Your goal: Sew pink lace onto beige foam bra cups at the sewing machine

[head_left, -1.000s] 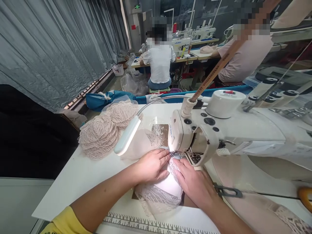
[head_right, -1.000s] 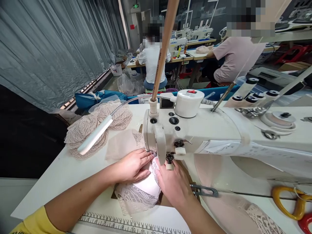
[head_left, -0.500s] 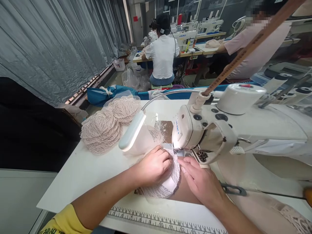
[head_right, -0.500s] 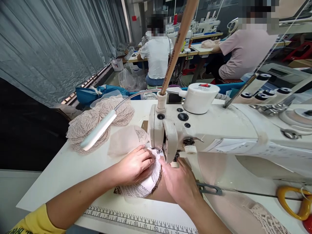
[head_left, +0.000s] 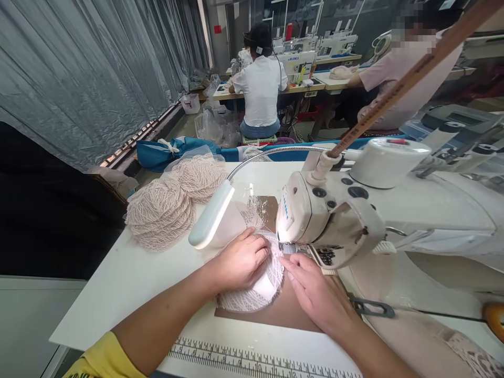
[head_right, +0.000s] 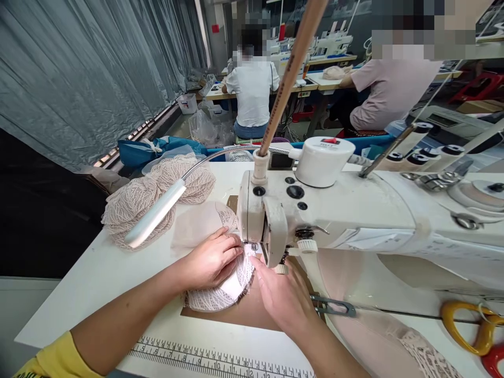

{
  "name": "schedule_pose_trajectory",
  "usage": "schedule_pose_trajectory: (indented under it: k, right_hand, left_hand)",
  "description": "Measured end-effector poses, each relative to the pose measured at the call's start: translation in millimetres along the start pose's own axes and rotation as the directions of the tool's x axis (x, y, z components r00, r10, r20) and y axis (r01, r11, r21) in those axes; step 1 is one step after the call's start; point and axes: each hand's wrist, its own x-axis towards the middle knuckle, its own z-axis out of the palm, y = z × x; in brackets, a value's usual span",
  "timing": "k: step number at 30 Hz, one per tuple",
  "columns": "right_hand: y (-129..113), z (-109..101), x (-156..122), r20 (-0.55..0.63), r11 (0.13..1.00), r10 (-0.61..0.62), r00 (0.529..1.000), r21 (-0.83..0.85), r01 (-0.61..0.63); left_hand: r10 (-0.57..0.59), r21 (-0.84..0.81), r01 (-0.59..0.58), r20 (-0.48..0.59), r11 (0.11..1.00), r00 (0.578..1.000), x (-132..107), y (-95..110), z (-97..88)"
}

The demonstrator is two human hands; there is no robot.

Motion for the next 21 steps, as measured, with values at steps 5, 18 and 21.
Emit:
schedule_pose_trajectory:
  k: [5, 18, 21]
  right_hand:
    - [0.0, -3.2, 4.4, -0.015, 0.998, -0.008, 1.000, -0.065, 0.007]
    - [-1.6, -6.4, 4.7, -0.096, 0.994, -0.080, 0.992, -0.087, 0.072]
    - [-1.4, -5.1, 4.0, -0.079, 0.992, -0.091, 0.993, -0.098, 0.083]
  left_hand:
    - [0.047, 0.087, -0.050, 0.029, 0.995, 0.998, 2.5, -0.8, 0.7]
    - [0.144, -0.024, -0.142, 0.069, 0.990, 0.987, -2.4, 1.4, 5.1]
    - [0.142, -0.025, -0.141, 0.053, 0.990, 0.988, -2.4, 1.2, 5.3]
